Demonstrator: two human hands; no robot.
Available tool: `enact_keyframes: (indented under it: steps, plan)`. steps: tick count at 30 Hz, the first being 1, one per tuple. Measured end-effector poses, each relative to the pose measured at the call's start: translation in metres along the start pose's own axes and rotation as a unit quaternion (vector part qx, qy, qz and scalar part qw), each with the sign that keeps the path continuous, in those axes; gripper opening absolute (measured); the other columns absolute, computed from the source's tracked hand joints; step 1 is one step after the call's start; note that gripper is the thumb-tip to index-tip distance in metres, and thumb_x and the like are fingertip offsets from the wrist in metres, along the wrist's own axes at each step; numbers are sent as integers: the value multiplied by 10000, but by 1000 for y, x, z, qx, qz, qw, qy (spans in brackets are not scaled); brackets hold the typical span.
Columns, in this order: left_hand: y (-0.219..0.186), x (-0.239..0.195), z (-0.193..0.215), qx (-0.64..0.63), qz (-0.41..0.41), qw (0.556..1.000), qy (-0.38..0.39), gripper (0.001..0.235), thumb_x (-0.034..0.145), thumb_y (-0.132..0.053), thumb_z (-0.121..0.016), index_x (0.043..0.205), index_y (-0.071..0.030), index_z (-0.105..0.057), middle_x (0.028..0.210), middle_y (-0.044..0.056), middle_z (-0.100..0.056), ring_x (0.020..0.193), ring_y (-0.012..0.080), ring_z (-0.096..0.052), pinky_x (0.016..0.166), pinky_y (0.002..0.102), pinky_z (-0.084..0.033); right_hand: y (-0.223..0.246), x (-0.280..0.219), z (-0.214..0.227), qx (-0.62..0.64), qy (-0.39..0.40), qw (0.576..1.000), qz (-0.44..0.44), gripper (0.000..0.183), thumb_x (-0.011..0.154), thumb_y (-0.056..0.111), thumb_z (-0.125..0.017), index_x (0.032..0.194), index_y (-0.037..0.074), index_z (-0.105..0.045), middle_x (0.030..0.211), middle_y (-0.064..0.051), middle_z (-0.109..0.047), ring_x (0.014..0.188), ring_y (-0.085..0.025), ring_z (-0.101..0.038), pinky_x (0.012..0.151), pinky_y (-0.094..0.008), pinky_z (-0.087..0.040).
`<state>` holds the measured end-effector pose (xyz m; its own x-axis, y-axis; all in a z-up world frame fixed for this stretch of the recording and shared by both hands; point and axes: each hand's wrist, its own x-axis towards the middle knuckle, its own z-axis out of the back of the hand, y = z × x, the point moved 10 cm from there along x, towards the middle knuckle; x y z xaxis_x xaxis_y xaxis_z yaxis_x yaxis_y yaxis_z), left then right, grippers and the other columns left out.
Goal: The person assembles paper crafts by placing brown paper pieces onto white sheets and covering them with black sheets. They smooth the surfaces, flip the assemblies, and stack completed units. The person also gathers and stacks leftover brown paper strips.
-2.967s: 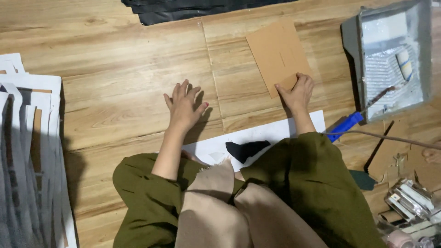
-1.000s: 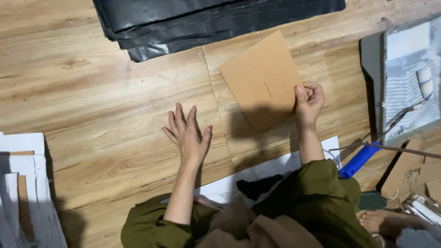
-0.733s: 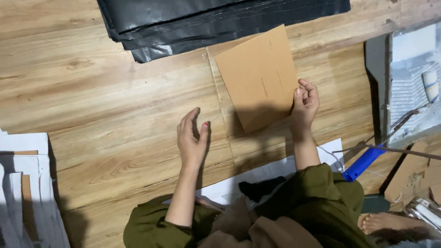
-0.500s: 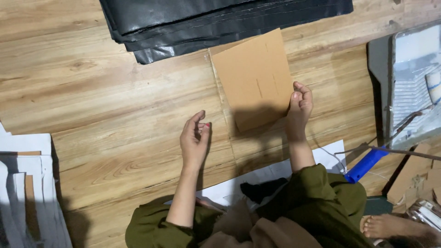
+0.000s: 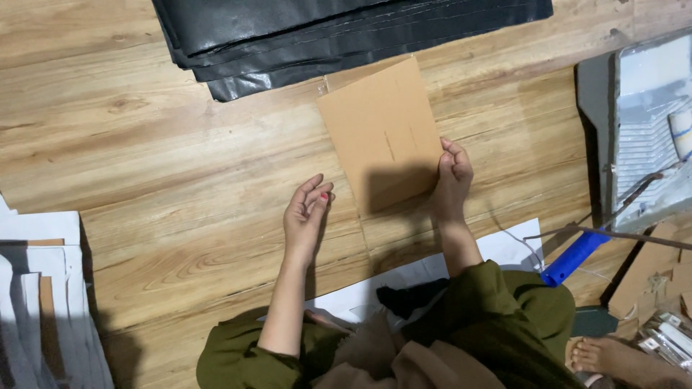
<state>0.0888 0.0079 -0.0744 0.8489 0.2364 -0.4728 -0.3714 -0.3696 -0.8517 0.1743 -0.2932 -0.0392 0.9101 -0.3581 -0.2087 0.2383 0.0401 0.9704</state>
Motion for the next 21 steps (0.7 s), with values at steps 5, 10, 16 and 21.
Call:
enact_keyframes:
  steps: [5,10,16,21]
  plan:
    - [3,-1,0,-16,22,1000,2,381,900,-91,-561,1280,-74,-529,1067,85,-672,900,110,-648,796,214,-528,7,-20,-23,-13,6,1000,12,255,956,94,-476,1193,84,-571,965,-35,-629,909,-104,-561,886,-306,-456]
    - [2,-1,0,-28,26,999,4,395,902,-116,-571,1289,-65,-511,1083,89,-666,915,123,-654,786,214,-537,15,-44,-31,-256,83,933,237,496,900,77,-577,1374,124,-438,1212,-169,-413,1179,-339,-439,1035,-453,-313]
    - [-1,0,2,-18,31,999,23,397,912,-113,-550,1301,-59,-493,1093,94,-646,920,152,-650,774,240,-545,129,-147,-51,-404,385,782,279,721,786,346,-690,1390,82,-399,1334,-242,-422,1236,-433,-414,1004,-507,-337]
    - [3,-1,0,-18,50,997,52,402,884,-169,-570,1274,-96,-503,1134,72,-637,925,172,-645,818,250,-509,290,-201,24,209,722,652,101,289,1036,121,-319,1071,-44,-554,589,-215,-471,490,-395,-525,462,-493,-484]
